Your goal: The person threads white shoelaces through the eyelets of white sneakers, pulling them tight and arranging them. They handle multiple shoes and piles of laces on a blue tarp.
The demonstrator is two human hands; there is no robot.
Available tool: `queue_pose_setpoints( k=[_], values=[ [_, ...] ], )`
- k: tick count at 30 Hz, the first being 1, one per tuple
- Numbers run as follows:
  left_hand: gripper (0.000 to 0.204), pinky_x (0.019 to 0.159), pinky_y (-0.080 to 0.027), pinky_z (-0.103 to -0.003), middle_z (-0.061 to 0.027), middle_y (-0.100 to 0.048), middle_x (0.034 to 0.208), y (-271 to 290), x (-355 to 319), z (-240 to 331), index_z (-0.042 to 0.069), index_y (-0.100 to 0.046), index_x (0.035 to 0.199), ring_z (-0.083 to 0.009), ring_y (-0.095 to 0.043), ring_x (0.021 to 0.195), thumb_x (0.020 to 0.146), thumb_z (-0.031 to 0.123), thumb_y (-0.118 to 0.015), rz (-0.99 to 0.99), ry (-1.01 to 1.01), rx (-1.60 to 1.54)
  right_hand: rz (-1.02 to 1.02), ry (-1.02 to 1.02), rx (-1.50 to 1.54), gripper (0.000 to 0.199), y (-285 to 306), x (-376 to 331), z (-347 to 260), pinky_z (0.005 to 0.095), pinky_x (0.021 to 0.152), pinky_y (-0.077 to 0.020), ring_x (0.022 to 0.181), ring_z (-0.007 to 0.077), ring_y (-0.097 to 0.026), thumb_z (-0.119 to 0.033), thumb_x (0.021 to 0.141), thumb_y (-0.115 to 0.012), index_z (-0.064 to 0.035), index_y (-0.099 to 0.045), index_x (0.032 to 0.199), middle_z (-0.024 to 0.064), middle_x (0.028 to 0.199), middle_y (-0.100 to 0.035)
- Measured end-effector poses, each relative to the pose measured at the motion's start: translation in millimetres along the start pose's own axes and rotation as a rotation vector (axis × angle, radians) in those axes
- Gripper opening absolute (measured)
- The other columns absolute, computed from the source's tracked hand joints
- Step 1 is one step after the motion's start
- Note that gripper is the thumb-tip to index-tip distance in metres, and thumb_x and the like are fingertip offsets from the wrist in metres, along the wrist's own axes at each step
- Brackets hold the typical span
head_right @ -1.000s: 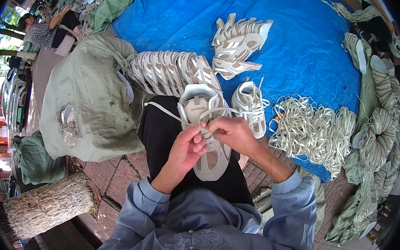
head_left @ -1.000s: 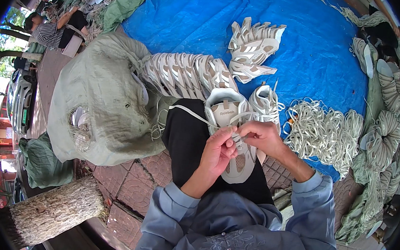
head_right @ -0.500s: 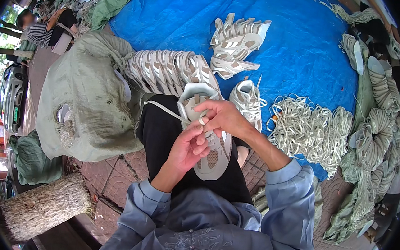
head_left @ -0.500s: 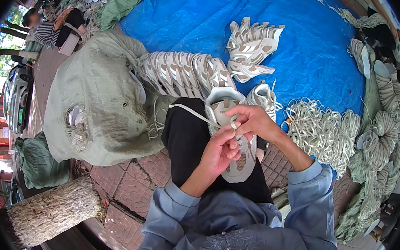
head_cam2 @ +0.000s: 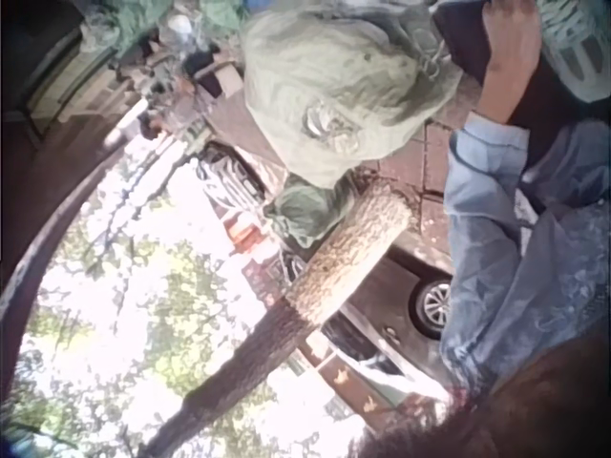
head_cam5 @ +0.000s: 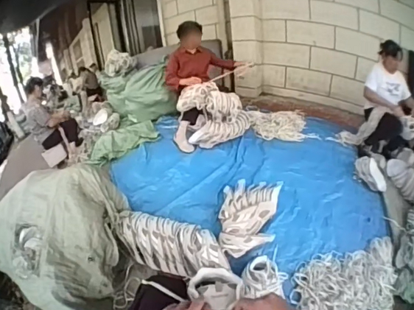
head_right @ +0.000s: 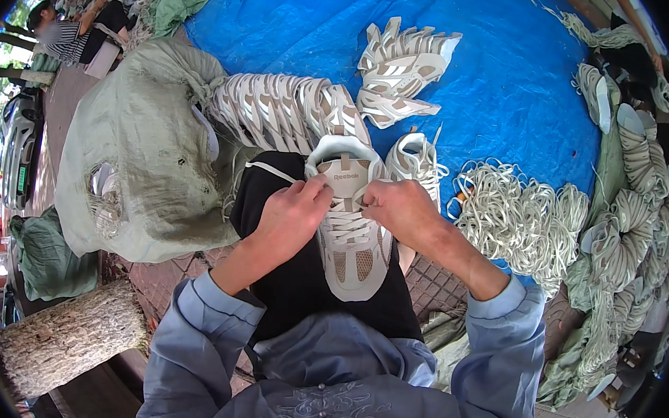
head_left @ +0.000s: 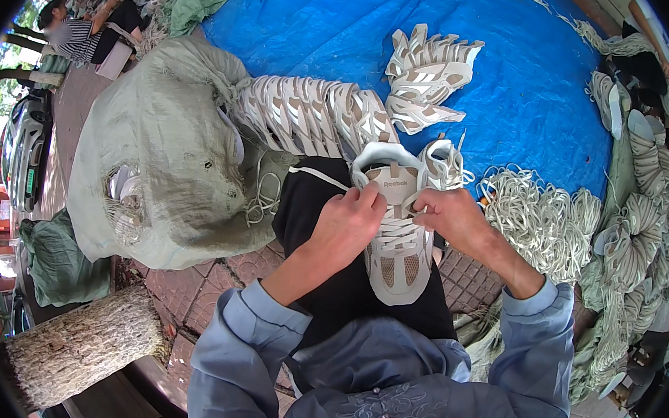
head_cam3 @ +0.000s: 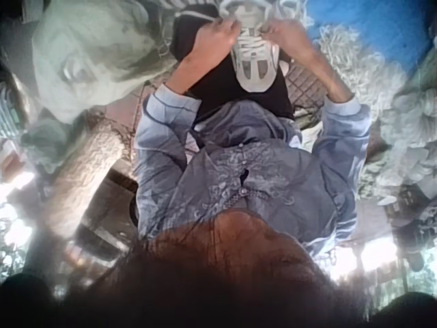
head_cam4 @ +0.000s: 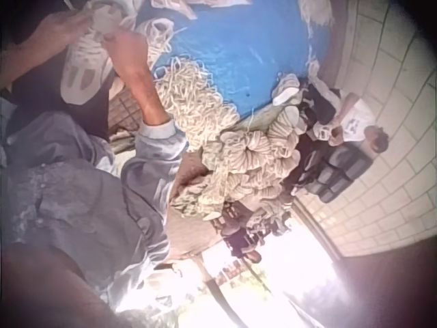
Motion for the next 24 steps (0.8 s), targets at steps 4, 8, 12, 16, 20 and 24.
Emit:
queue_pose_setpoints(
  k=[4,8,12,16,20,24],
  values=[
    [0.017,0.051,-0.048,-0.026,-0.0069,-0.049,0.076,-5.8,6.2,0.9,0.003,-0.052,0.075,-0.017,-0.057,0.063,0.059,0.006,-0.057,-0.036,-0.048,0.012,-0.072,-0.019,-0.068,0.016,16.5,1.3,8.4,0.0325,0.059,-0.0469,0.058,0.0231,-0.059,-0.016,0.069,-0.061,-0.0004,-0.061,0.071,0.0121,0.065,-0.06],
    [0.016,0.05,-0.047,-0.027,-0.0048,-0.048,0.07,-7.8,14.3,-1.9,0.004,-0.049,0.072,-0.0168,-0.055,0.059,0.058,0.006,-0.057,-0.055,-0.078,-0.031,-0.209,-0.167,-0.048,0.016,14.4,3.1,-1.8,0.0339,0.058,-0.0474,0.056,0.0247,-0.059,-0.019,0.067,-0.063,-0.0028,-0.061,0.068,0.0091,0.056,-0.058],
    [0.017,0.049,-0.045,-0.027,-0.0034,-0.046,0.065,-4.8,11.1,-5.6,0.005,-0.048,0.074,-0.0156,-0.054,0.057,0.059,0.007,-0.056,0.031,-0.132,0.024,0.078,0.219,-0.474,0.011,6.6,-4.5,-2.7,0.0325,0.053,-0.0469,0.056,0.0218,-0.06,-0.013,0.066,-0.059,-0.0027,-0.056,0.064,0.0081,0.055,-0.055],
    [0.015,0.046,-0.04,-0.025,-0.0015,-0.044,0.061,-0.9,-5.8,-12.5,0.007,-0.047,0.072,-0.0128,-0.049,0.053,0.061,0.01,-0.056,0.086,-0.161,0.144,0.262,0.502,-0.739,0.007,-9.4,-8.8,-6.0,0.0296,0.049,-0.0461,0.053,0.0186,-0.058,-0.01,0.061,-0.056,-0.006,-0.051,0.062,0.0052,0.056,-0.051],
    [0.014,0.045,-0.038,-0.025,-0.0001,-0.042,0.058,4.6,-17.6,-27.6,0.006,-0.048,0.075,-0.0119,-0.047,0.052,0.063,0.009,-0.055,0.155,-0.124,0.254,0.307,0.661,-0.856,0.009,-22.8,-6.3,-15.9,0.0273,0.048,-0.0447,0.056,0.0157,-0.055,-0.013,0.058,-0.055,-0.007,-0.049,0.06,0.0029,0.059,-0.045],
    [0.014,0.045,-0.039,-0.026,-0.0007,-0.043,0.057,10.4,-23.8,-44.2,0.005,-0.049,0.076,-0.0132,-0.047,0.051,0.064,0.007,-0.055,0.214,-0.04,0.315,0.359,0.631,-0.796,0.008,-32.9,2.8,-5.6,0.0279,0.05,-0.0446,0.059,0.0161,-0.054,-0.01,0.058,-0.057,-0.0059,-0.05,0.059,0.0032,0.06,-0.045]
  ],
)
Point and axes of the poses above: each hand's wrist, its own x-axis towards the middle knuckle, its own y-axis out of the back of the hand, z = x × y, the point moved 1 cm from there along x, towards the middle knuckle
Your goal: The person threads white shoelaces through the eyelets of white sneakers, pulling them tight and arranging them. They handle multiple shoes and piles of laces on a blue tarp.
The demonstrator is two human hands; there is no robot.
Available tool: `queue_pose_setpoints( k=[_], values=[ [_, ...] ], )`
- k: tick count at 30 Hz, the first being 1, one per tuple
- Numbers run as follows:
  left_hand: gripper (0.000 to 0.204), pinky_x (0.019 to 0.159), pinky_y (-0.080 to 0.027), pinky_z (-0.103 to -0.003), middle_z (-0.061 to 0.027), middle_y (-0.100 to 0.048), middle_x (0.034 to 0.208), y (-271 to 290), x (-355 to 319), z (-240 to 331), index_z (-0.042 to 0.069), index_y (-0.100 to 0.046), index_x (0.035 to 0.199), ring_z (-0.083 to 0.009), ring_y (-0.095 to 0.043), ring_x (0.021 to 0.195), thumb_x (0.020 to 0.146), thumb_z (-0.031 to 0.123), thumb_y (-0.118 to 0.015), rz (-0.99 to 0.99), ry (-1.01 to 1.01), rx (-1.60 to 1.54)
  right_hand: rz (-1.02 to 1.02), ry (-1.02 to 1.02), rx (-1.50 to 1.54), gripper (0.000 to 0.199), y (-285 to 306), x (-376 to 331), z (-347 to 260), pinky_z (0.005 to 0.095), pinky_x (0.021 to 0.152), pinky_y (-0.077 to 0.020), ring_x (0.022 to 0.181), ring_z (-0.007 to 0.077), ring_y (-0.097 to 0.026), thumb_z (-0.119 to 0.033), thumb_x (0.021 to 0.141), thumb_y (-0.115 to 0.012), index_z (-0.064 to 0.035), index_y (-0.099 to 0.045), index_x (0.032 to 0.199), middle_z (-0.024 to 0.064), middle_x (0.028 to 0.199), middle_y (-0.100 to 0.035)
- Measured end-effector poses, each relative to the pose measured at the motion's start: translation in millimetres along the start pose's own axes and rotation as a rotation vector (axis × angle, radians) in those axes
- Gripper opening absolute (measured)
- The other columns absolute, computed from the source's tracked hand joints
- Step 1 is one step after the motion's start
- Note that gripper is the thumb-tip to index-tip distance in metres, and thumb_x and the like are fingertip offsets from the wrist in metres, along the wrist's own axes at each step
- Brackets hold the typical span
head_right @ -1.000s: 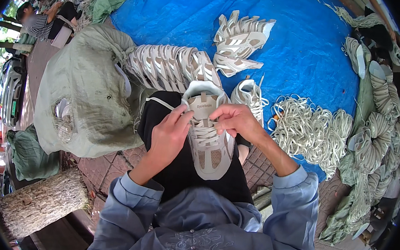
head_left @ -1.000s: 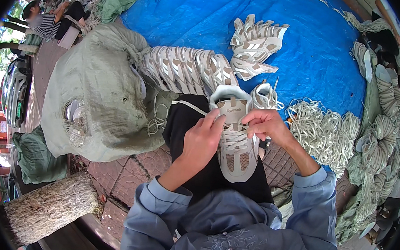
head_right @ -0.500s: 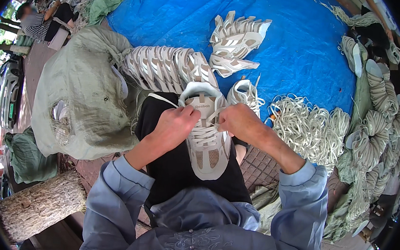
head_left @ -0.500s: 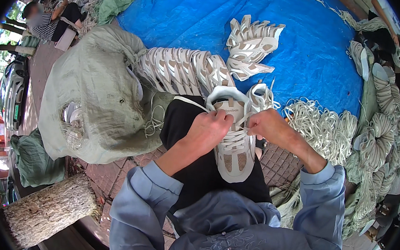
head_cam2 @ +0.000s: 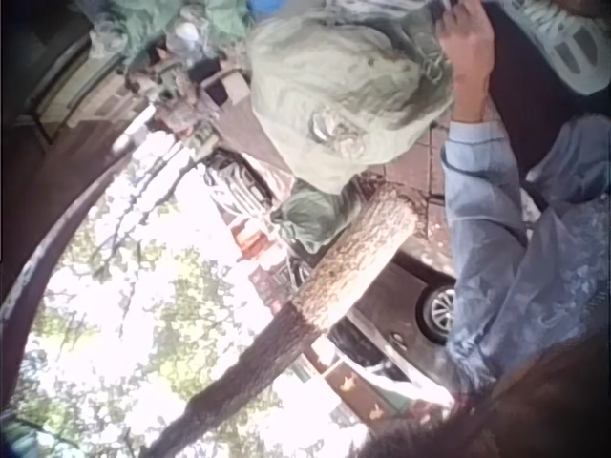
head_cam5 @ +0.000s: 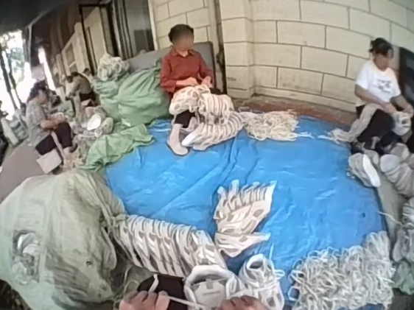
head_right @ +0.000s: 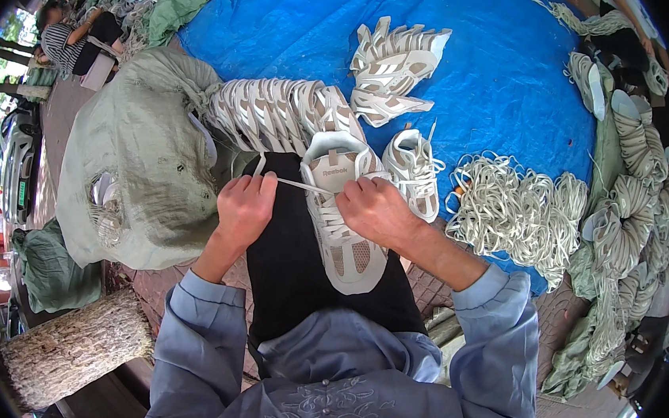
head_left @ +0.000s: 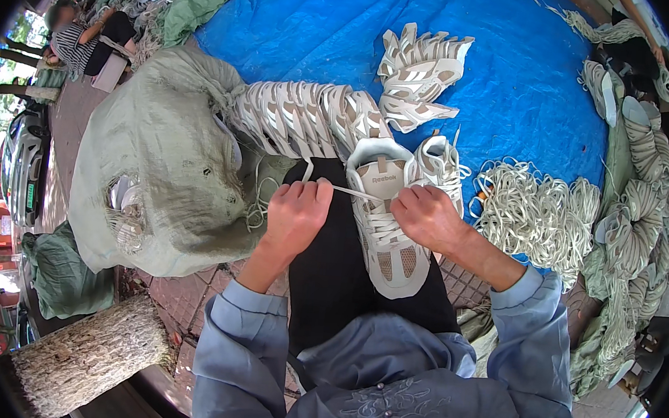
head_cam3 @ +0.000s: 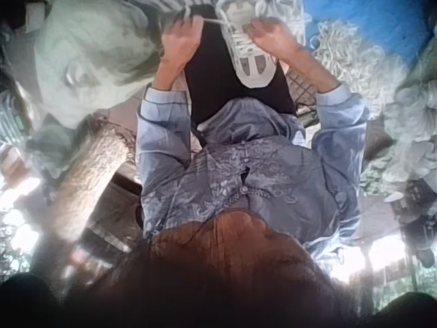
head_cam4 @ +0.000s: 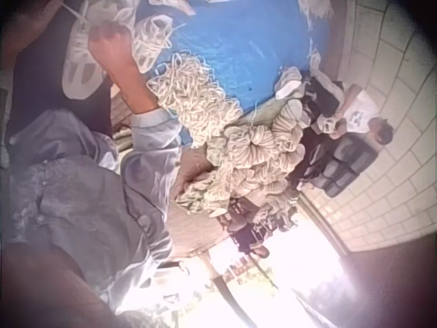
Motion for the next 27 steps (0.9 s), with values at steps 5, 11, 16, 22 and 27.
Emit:
queue_pose_setpoints(
  k=[5,11,16,22,27],
  values=[
    [0.013,0.046,-0.041,-0.028,-0.0024,-0.044,0.058,-9.6,-35.1,-33.9,0.004,-0.05,0.077,-0.0155,-0.05,0.052,0.065,0.004,-0.056,0.03,0.25,0.029,0.109,-0.577,0.738,0.012,-4.7,-13.5,15.6,0.0238,0.053,-0.0444,0.06,0.0134,-0.056,0.002,0.062,-0.06,-0.003,-0.059,0.072,0.0054,0.066,-0.056],
    [0.021,0.046,-0.042,-0.029,-0.0034,-0.044,0.059,15.4,-18.4,-44.1,0.007,-0.056,0.082,-0.017,-0.05,0.052,0.061,0.006,-0.057,0.073,0.183,0.091,-0.139,-0.945,0.858,0.04,-10.1,-26.4,55.0,0.0204,0.054,-0.0439,0.057,0.0083,-0.055,0.0,0.058,-0.064,-0.0012,-0.06,0.097,0.005,0.064,-0.059],
    [0.016,0.055,-0.046,-0.029,-0.006,-0.054,0.073,31.8,-16.1,-34.6,0.006,-0.057,0.085,-0.0185,-0.056,0.065,0.069,0.004,-0.057,-0.089,0.559,-0.27,-0.22,-0.819,0.697,0.033,-40.2,-22.2,62.1,0.028,0.049,-0.0456,0.045,0.0145,-0.056,-0.007,0.059,-0.058,0.0008,-0.061,0.091,0.0091,0.053,-0.057],
    [0.013,0.091,-0.042,-0.037,-0.0111,-0.057,0.096,9.8,-21.8,-25.2,0.001,-0.054,0.096,-0.0192,-0.056,0.09,0.085,0.007,-0.05,0.498,1.267,-2.27,-0.091,-0.984,1.016,0.018,-75.4,-37.3,69.4,0.0227,0.034,-0.0379,0.038,0.0103,-0.051,-0.005,0.064,-0.052,0.0036,-0.061,0.077,0.0098,0.051,-0.056],
    [0.015,0.09,-0.042,-0.038,-0.0092,-0.057,0.086,10.4,-46.3,-87.4,-0.001,-0.052,0.097,-0.0196,-0.056,0.085,0.084,0.006,-0.052,0.85,1.259,-2.259,0.25,-1.294,1.463,0.015,-77.6,-59.6,80.7,0.0248,0.046,-0.0459,0.05,0.0164,-0.059,-0.004,0.068,-0.051,0.0015,-0.06,0.079,0.0121,0.066,-0.063]
  ],
)
Point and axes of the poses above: each hand's wrist, its own x-axis towards the middle knuckle, its own y-axis out of the back of the hand, z = x × y, the point moved 1 cm from there along x, towards the middle knuckle
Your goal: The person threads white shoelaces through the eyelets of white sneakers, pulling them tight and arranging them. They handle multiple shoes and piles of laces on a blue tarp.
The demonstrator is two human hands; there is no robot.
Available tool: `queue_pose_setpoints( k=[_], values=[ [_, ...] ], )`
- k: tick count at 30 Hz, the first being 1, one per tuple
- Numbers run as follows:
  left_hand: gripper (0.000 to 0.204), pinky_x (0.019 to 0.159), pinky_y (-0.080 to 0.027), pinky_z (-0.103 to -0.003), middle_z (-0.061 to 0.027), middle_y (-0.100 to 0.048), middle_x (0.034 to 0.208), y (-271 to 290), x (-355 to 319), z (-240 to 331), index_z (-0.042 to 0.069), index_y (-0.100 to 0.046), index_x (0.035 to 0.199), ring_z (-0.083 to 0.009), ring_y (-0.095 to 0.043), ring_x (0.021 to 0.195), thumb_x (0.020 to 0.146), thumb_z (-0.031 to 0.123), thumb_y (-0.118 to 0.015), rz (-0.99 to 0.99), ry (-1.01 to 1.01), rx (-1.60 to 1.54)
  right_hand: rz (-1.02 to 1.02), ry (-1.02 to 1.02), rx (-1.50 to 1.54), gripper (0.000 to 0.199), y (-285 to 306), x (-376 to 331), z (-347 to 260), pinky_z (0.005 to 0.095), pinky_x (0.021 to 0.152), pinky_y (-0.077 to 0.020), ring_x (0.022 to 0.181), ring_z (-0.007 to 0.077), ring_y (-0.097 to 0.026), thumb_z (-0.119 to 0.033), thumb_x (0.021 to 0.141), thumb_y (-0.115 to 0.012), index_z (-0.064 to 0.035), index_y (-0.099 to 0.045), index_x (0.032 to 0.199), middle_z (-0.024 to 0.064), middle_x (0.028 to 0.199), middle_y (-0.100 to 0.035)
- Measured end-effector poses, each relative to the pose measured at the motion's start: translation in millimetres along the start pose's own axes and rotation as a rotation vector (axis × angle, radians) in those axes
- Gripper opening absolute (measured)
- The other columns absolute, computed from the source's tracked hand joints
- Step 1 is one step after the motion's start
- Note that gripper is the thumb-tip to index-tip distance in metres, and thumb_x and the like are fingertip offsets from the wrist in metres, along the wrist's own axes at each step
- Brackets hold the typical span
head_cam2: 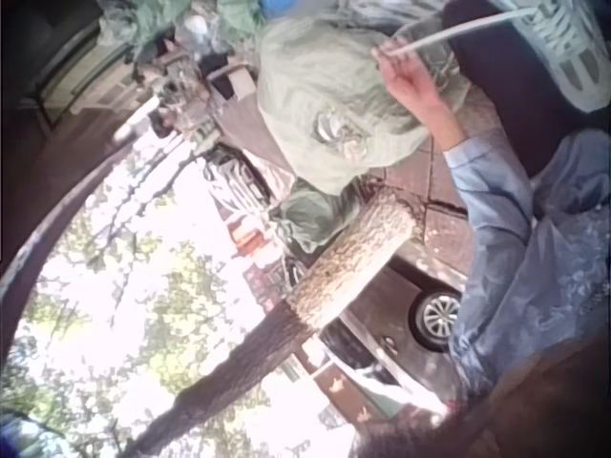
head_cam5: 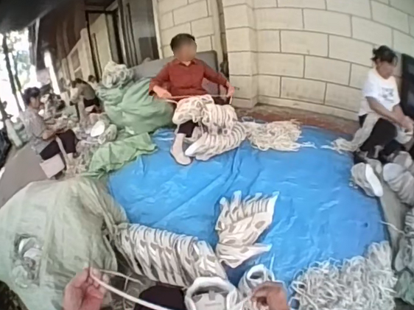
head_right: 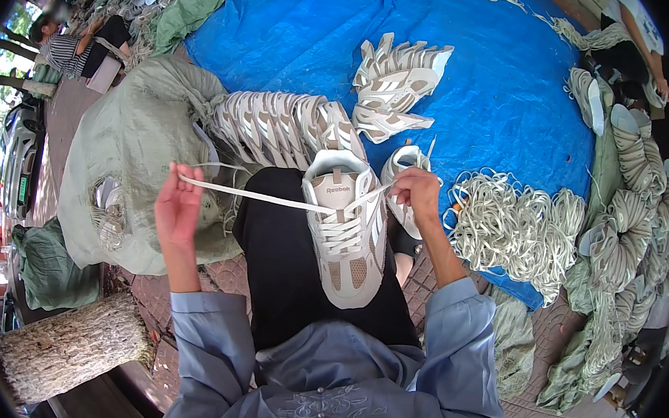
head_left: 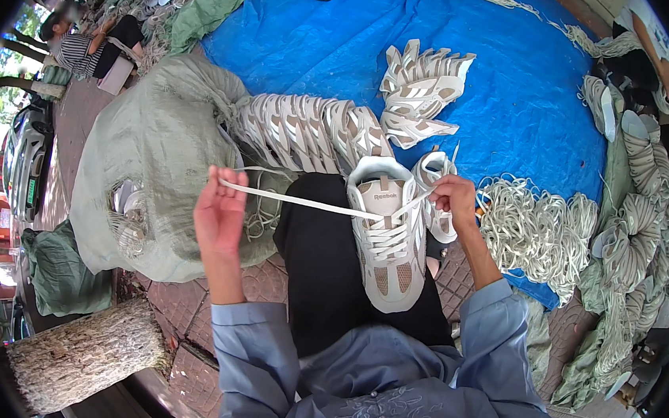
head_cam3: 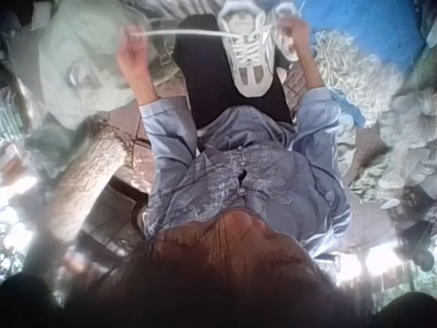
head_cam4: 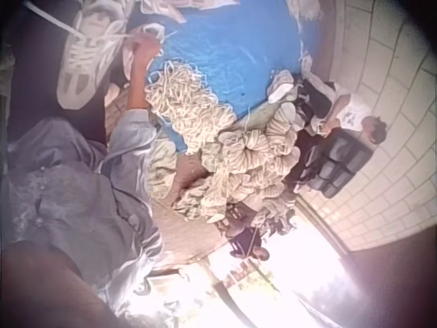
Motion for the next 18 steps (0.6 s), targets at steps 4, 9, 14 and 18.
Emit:
queue_pose_setpoints(
  k=[4,9,14,18],
  values=[
    [0.014,0.088,-0.045,-0.036,-0.0115,-0.058,0.088,46.1,19.6,100.3,-0.003,-0.052,0.096,-0.02,-0.056,0.086,0.084,0.004,-0.051,0.137,-0.137,0.247,-0.216,0.038,0.8,0.033,-6.8,-2.3,-5.8,0.0314,0.072,-0.0487,0.084,0.025,-0.061,-0.003,0.071,-0.054,0.002,-0.054,0.103,0.017,0.097,-0.06],
    [0.018,0.086,-0.047,-0.038,-0.0161,-0.059,0.093,106.6,33.9,212.9,-0.007,-0.051,0.101,-0.0234,-0.058,0.088,0.086,0.003,-0.047,0.263,-0.29,0.324,-0.431,0.326,0.947,0.041,6.3,-16.0,-71.8,0.0358,0.088,-0.0431,0.1,0.0259,-0.054,-0.01,0.076,-0.058,0.0025,-0.048,0.115,0.017,0.111,-0.054],
    [0.02,0.086,-0.048,-0.038,-0.0187,-0.057,0.096,182.7,55.6,297.6,-0.008,-0.05,0.103,-0.0248,-0.058,0.09,0.087,0.002,-0.044,0.431,-0.387,0.382,-0.126,0.318,0.603,0.026,152.8,5.9,-114.2,0.0297,0.081,-0.0446,0.09,0.0177,-0.055,-0.011,0.085,-0.051,0.0025,-0.049,0.108,0.0092,0.097,-0.057],
    [0.021,0.086,-0.049,-0.038,-0.0191,-0.055,0.097,221.1,46.1,359.7,-0.009,-0.049,0.103,-0.0274,-0.057,0.091,0.088,0.003,-0.043,0.556,-0.462,0.477,0.088,0.414,0.479,0.022,280.9,6.3,-149.2,0.0256,0.078,-0.0434,0.086,0.0116,-0.055,-0.01,0.086,-0.05,0.001,-0.05,0.105,0.0051,0.093,-0.057]
  ],
)
Point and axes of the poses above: each hand's wrist, its own x-axis towards the middle knuckle, its own y-axis out of the back of the hand, z = x × y, the point moved 1 cm from there along x, towards the middle knuckle
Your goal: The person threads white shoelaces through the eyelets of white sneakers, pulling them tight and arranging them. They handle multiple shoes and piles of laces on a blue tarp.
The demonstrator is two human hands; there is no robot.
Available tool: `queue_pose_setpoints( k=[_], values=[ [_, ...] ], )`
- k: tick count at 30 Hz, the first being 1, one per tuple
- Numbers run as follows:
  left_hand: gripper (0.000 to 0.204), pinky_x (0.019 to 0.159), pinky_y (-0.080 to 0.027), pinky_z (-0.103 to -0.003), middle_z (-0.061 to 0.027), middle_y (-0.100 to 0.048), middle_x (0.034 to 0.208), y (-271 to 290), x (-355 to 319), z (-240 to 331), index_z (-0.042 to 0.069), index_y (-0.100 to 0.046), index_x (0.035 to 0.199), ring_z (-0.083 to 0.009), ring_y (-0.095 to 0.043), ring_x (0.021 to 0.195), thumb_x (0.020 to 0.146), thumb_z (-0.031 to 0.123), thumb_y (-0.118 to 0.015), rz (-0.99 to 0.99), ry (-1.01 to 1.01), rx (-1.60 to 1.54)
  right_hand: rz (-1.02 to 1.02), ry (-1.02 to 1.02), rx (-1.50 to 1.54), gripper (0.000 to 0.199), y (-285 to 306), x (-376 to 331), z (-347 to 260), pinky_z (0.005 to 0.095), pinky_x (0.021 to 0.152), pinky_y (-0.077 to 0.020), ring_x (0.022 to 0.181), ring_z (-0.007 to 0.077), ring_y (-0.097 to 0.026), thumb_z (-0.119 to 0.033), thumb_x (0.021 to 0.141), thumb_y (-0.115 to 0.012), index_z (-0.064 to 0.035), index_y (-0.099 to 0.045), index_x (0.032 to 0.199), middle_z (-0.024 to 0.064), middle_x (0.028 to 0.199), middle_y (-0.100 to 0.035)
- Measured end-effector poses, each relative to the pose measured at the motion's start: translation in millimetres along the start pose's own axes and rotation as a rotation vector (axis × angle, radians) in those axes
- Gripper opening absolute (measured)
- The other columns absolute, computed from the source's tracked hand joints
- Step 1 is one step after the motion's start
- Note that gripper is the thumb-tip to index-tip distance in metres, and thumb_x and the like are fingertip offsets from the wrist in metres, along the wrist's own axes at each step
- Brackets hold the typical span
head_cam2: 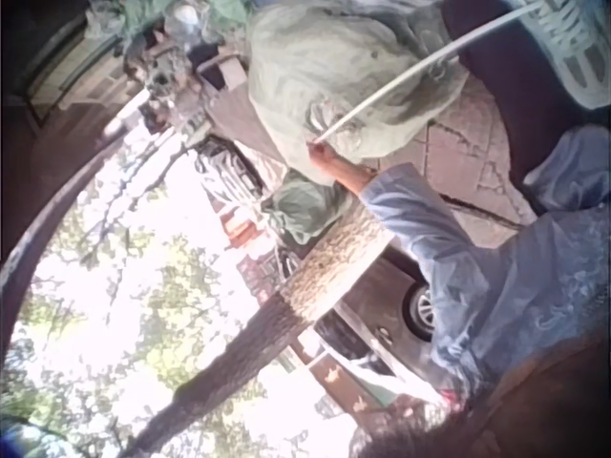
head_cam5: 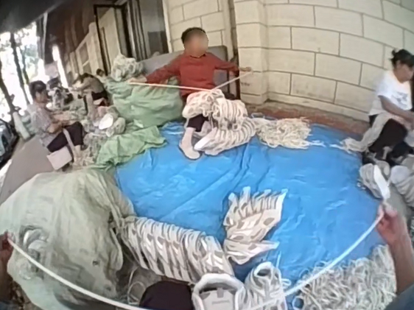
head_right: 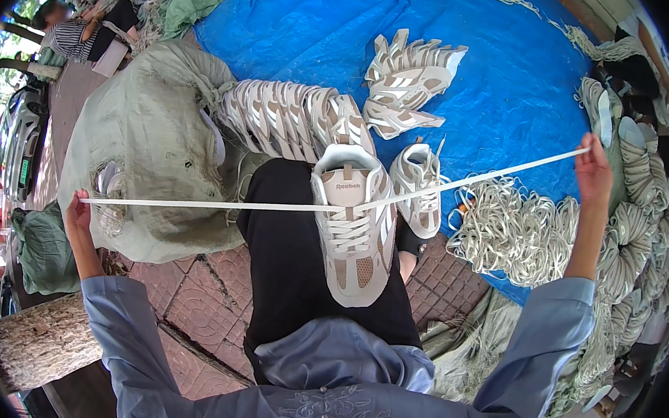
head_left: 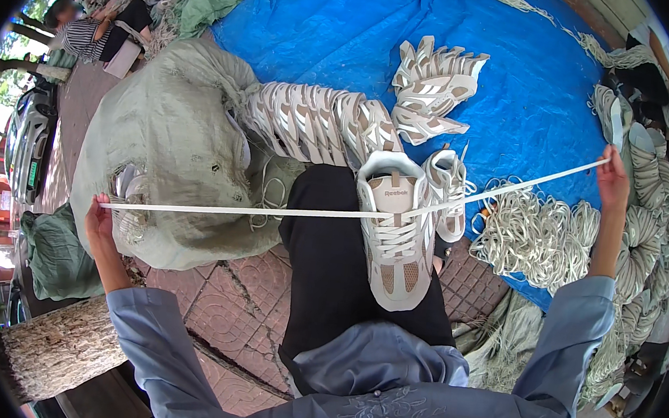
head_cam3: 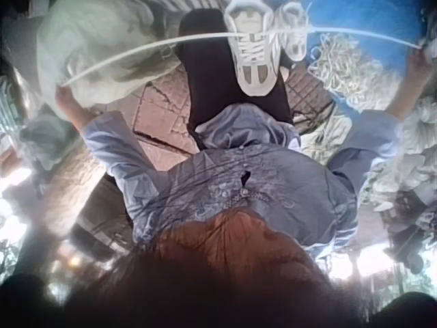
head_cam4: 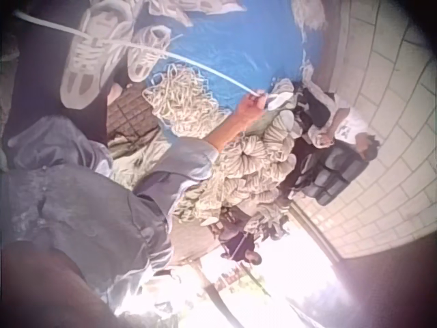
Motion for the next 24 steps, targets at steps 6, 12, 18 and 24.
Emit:
queue_pose_setpoints(
  k=[6,12,18,24],
  values=[
    [0.022,0.084,-0.05,-0.038,-0.0188,-0.053,0.097,25.7,4.2,18.7,-0.009,-0.046,0.107,-0.0281,-0.057,0.089,0.087,0.001,-0.042,0.161,-0.107,0.081,0.251,0.109,-0.113,0.026,143.7,24.1,-97.0,0.0258,0.079,-0.0429,0.087,0.0123,-0.055,-0.009,0.085,-0.052,0.0008,-0.051,0.109,0.0059,0.097,-0.058],
    [0.027,0.086,-0.049,-0.037,-0.0234,-0.051,0.103,33.3,-21.4,26.3,-0.013,-0.038,0.11,-0.0317,-0.056,0.093,0.085,-0.004,-0.041,0.114,0.003,0.053,0.399,0.206,-0.032,0.034,182.0,11.8,-83.4,0.0269,0.079,-0.0432,0.087,0.015,-0.055,-0.007,0.084,-0.053,0.0031,-0.046,0.116,0.009,0.099,-0.059],
    [0.016,0.055,-0.05,-0.026,-0.0066,-0.054,0.071,-189.1,-235.5,-80.5,-0.004,-0.051,0.097,-0.0147,-0.055,0.06,0.085,0.007,-0.048,-0.532,0.053,0.216,-0.053,-0.048,-0.437,0.035,-84.5,-42.3,47.1,0.0234,0.059,-0.0435,0.063,0.0115,-0.054,-0.005,0.076,-0.057,0.0066,-0.05,0.108,0.0113,0.083,-0.061],
    [0.009,0.05,-0.049,-0.023,-0.0083,-0.058,0.071,-286.0,-407.6,-175.9,-0.002,-0.057,0.086,-0.0142,-0.061,0.064,0.082,0.004,-0.051,-0.845,0.237,0.351,-0.761,-0.097,-0.973,0.004,-286.3,-151.6,163.0,0.0228,0.049,-0.0435,0.053,0.0104,-0.056,0.0,0.074,-0.057,-0.0016,-0.06,0.076,0.005,0.07,-0.06]
  ],
)
Point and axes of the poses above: each hand's wrist, its own x-axis towards the middle knuckle, its own y-axis out of the back of the hand, z = x × y, the point moved 1 cm from there along x, towards the middle knuckle
